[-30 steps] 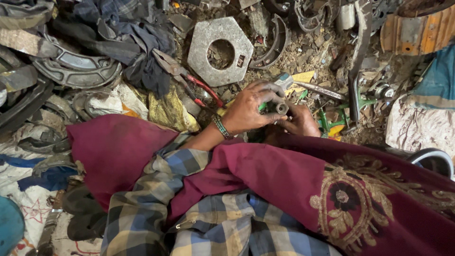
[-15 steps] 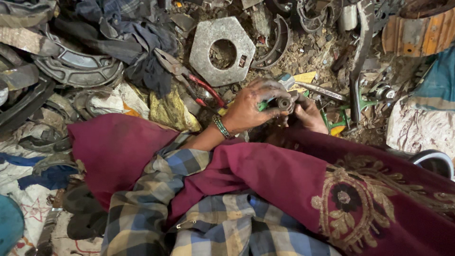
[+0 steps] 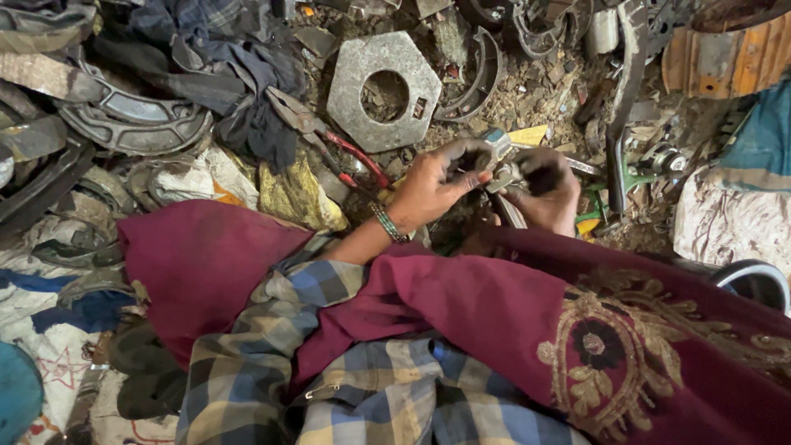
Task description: The person sits on the ground and uses a hammer and chisel to strike and separate small metal components. They repeatedly position the parts, strike them, and inspect the results while surrounded by scrap metal and tools.
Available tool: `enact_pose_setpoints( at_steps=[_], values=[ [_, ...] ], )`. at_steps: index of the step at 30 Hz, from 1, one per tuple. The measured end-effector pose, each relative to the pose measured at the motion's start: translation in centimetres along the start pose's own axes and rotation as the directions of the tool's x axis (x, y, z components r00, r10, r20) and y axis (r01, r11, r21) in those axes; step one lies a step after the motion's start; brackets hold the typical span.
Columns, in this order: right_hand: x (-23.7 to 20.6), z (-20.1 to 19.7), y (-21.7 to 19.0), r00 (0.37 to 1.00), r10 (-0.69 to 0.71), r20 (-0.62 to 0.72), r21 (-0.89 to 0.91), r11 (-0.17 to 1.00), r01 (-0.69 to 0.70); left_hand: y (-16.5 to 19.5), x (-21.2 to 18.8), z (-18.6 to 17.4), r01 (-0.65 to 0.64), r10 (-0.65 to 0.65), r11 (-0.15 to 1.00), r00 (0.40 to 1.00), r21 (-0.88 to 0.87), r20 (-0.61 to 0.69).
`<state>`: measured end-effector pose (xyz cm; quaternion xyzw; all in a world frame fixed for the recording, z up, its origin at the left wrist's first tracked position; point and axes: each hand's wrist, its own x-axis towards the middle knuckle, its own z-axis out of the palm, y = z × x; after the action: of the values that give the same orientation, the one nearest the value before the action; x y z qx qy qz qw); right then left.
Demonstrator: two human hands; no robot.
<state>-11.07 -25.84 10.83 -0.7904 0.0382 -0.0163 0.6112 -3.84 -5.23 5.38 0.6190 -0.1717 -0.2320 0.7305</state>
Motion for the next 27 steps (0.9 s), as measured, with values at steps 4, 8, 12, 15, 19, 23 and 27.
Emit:
enact_pose_setpoints(
  at_steps=[4,8,12,15,19,23,27],
  values=[
    [-0.8,0.8,-1.4,0.905,0.402,0.139,0.600,0.693,-0.400,0.0,-0.1,-0.2,-0.023,0.027,0.998,0.996,-0.053,0.085],
    [-1.0,0.8,-1.3,0.795,0.596,0.110,0.644,0.567,-0.514,-0.1,0.1,-0.5,-0.077,0.102,0.983,0.984,-0.167,0.147],
    [-0.7,-0.3,-0.5,0.856,0.500,0.134,0.406,0.760,-0.508,-0.1,0.6,-0.2,-0.269,0.252,0.953,0.959,0.139,0.128],
    [-0.6,-0.8,-0.3,0.904,0.410,0.122,0.124,0.897,-0.424,-0.1,0.6,0.3,-0.150,0.138,0.977,0.987,0.150,0.086],
    [-0.6,-0.3,-0.5,0.979,0.179,0.095,-0.187,0.969,-0.159,-0.6,0.2,0.6,-0.044,0.035,0.978,0.998,0.206,0.044],
    [-0.3,0.6,-1.3,0.996,0.035,0.084,-0.558,0.830,0.018,-1.5,-0.1,1.1,-0.111,0.139,0.941,0.988,0.319,-0.064],
    [-0.2,1.2,-2.0,0.995,-0.026,0.099,-0.569,0.819,0.078,-2.3,0.3,1.3,0.088,-0.087,0.937,0.996,0.338,-0.018]
  ],
)
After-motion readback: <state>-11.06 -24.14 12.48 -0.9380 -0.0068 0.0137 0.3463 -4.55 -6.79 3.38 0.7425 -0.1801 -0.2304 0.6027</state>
